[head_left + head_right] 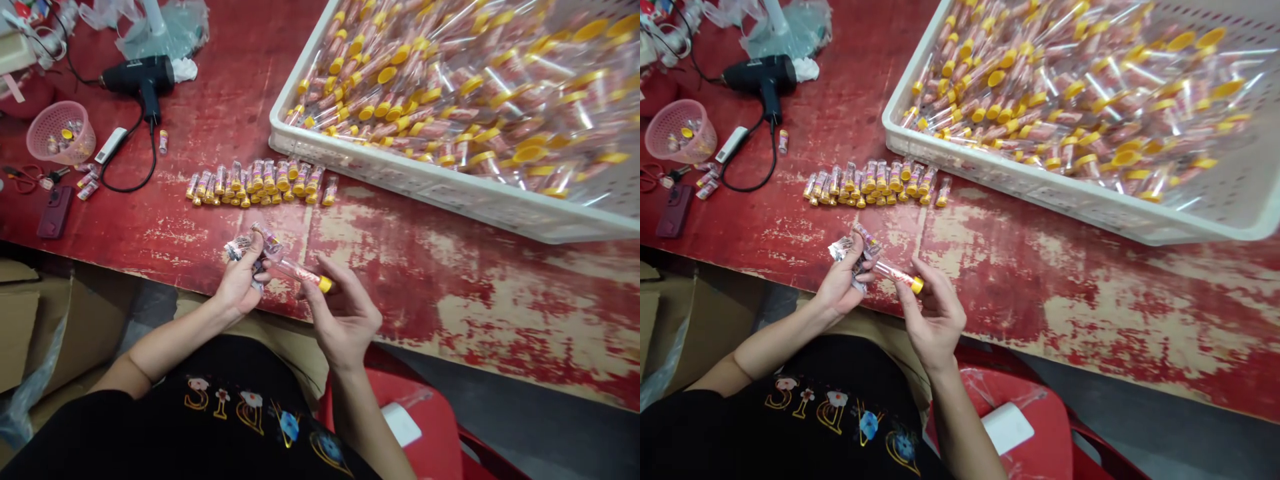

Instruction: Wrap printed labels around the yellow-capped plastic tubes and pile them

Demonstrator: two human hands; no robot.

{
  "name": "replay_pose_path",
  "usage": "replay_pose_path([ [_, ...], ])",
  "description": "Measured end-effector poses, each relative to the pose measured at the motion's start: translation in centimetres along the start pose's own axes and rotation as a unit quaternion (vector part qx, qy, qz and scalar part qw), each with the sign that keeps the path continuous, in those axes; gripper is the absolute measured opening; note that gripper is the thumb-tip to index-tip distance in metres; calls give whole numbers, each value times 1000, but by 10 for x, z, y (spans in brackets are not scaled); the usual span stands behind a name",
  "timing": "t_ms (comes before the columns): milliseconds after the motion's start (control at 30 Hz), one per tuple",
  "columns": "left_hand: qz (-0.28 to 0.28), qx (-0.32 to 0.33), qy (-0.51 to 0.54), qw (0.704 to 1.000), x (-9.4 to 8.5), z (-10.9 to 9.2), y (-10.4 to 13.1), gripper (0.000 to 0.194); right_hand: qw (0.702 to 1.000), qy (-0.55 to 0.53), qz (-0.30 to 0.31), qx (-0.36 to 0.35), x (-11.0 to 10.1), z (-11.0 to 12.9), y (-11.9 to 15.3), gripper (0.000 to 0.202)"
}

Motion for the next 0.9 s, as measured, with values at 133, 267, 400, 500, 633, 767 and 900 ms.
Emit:
replay_pose_path([
  [133, 6, -14, 8, 1000, 2, 1, -3, 46, 995, -86, -27, 40, -3, -8, 2, 20],
  [267, 19, -24, -9, 999, 5, 3, 1, 45, 997, -67, -24, 8, 0, -4, 0, 23],
  [400, 15, -15, -50, 999, 2, 5, 6, 51, 998, -39, -54, -19, -6, 4, 0, 29],
  [500, 24, 22, -75, 997, 1, 0, 8, 55, 999, 10, -8, -46, -2, 12, 3, 38],
  [633, 35, 57, -94, 993, 3, -5, 10, 57, 994, 41, -17, -100, -6, 19, 8, 46],
  [767, 26, 54, -112, 992, 0, -4, 7, 56, 995, 30, 40, -90, 3, 13, 10, 45],
  [900, 37, 52, -136, 989, -3, 1, 6, 54, 995, 19, 68, -74, 8, 8, 11, 48],
])
Point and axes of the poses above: each hand's wrist, its own y-axis away from the middle knuckle, its own x-axis out of the palm, z = x × y, the point moved 9 cm from there along -y, towards the middle knuckle
